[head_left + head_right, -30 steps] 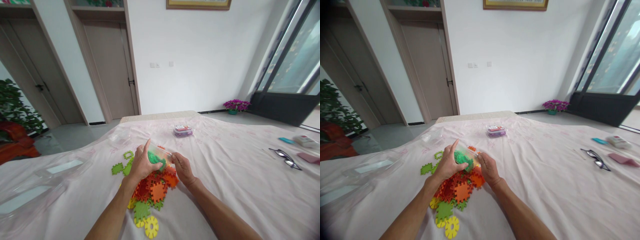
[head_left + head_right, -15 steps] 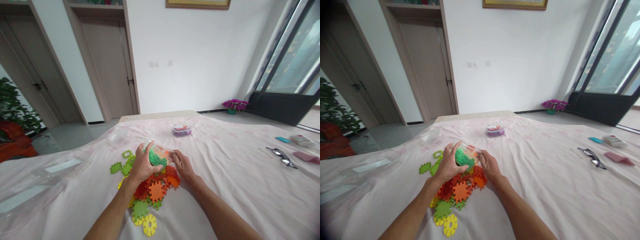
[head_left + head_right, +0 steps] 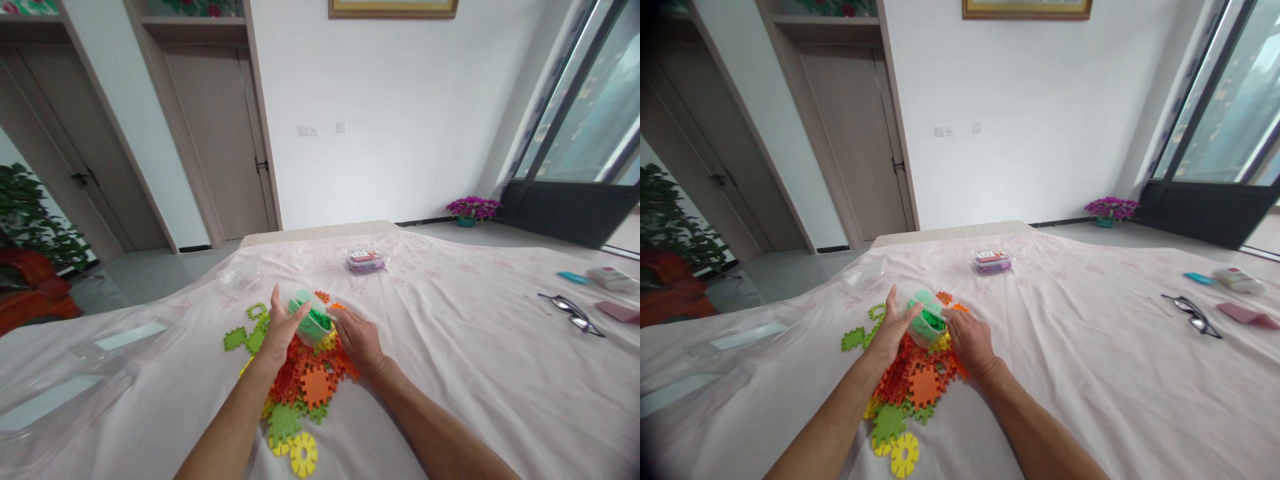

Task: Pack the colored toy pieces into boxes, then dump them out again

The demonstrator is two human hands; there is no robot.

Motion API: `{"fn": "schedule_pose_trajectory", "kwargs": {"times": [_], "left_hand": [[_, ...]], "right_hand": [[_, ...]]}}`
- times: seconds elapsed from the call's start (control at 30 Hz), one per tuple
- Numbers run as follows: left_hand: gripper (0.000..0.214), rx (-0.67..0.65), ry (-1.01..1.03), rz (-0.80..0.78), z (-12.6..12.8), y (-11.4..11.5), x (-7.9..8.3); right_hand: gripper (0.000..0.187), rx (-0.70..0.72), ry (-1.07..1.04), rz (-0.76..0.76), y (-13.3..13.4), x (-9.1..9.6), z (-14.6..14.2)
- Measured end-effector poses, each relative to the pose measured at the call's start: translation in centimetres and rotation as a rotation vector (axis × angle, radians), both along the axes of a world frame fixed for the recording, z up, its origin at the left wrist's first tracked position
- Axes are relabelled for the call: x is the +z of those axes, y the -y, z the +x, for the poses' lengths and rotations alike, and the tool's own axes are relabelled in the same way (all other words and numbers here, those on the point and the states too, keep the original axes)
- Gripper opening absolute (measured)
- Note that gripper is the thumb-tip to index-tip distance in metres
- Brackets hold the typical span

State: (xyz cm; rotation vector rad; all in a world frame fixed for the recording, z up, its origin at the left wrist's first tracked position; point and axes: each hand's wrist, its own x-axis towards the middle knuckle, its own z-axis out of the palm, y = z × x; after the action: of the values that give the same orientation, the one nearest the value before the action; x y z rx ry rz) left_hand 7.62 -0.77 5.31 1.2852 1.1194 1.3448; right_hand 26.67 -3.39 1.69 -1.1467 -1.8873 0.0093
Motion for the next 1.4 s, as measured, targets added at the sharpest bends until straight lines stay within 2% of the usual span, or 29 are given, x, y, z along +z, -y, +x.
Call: {"fn": "schedule_pose_trajectory", "kwargs": {"times": [0.1, 0.17, 0.3, 0.37, 0.5, 0.67, 0.83, 1.0, 1.23, 1.4], "left_hand": [[0.108, -0.062, 0.251, -0.186, 0.4, 0.6, 0.8], [0.105, -0.060, 0.303, -0.208, 0.9, 1.0, 0.7], [0.100, -0.035, 0.200, -0.096, 2.1, 1.5, -0.4], [0.099, -0.021, 0.160, -0.106, 2.5, 1.7, -0.8], [0.098, 0.017, 0.205, -0.179, 2.5, 1.5, -0.7], [0.102, 0.087, 0.228, -0.154, 2.1, 1.1, -0.5], [0.102, 0.065, 0.251, -0.138, 1.7, 0.8, -0.5], [0.100, 0.064, 0.210, -0.161, 1.5, 0.8, -0.2], [0.098, -0.007, 0.144, -0.108, 1.4, 0.9, -0.3], [0.103, -0.047, 0.050, -0.185, 0.8, 0.7, 0.1]], "right_hand": [[0.031, 0.005, 0.036, 0.026, 0.1, 0.1, -0.2], [0.031, -0.003, 0.054, 0.037, 0.0, 0.0, -0.1], [0.031, -0.086, 0.067, 0.042, -0.2, -0.3, 0.2], [0.031, -0.070, 0.090, 0.044, -0.1, -0.2, 0.2], [0.028, -0.010, 0.126, 0.067, 0.2, 0.2, -0.1], [0.030, -0.057, 0.084, 0.064, -0.1, -0.1, -0.9], [0.035, -0.092, 0.121, -0.003, -0.6, -0.6, -1.1], [0.031, -0.103, 0.127, -0.026, -1.2, -0.5, -0.8], [0.032, -0.235, 0.145, -0.028, -1.6, -0.6, -0.2], [0.026, -0.219, 0.253, -0.033, -1.5, -0.5, 0.1]]}}
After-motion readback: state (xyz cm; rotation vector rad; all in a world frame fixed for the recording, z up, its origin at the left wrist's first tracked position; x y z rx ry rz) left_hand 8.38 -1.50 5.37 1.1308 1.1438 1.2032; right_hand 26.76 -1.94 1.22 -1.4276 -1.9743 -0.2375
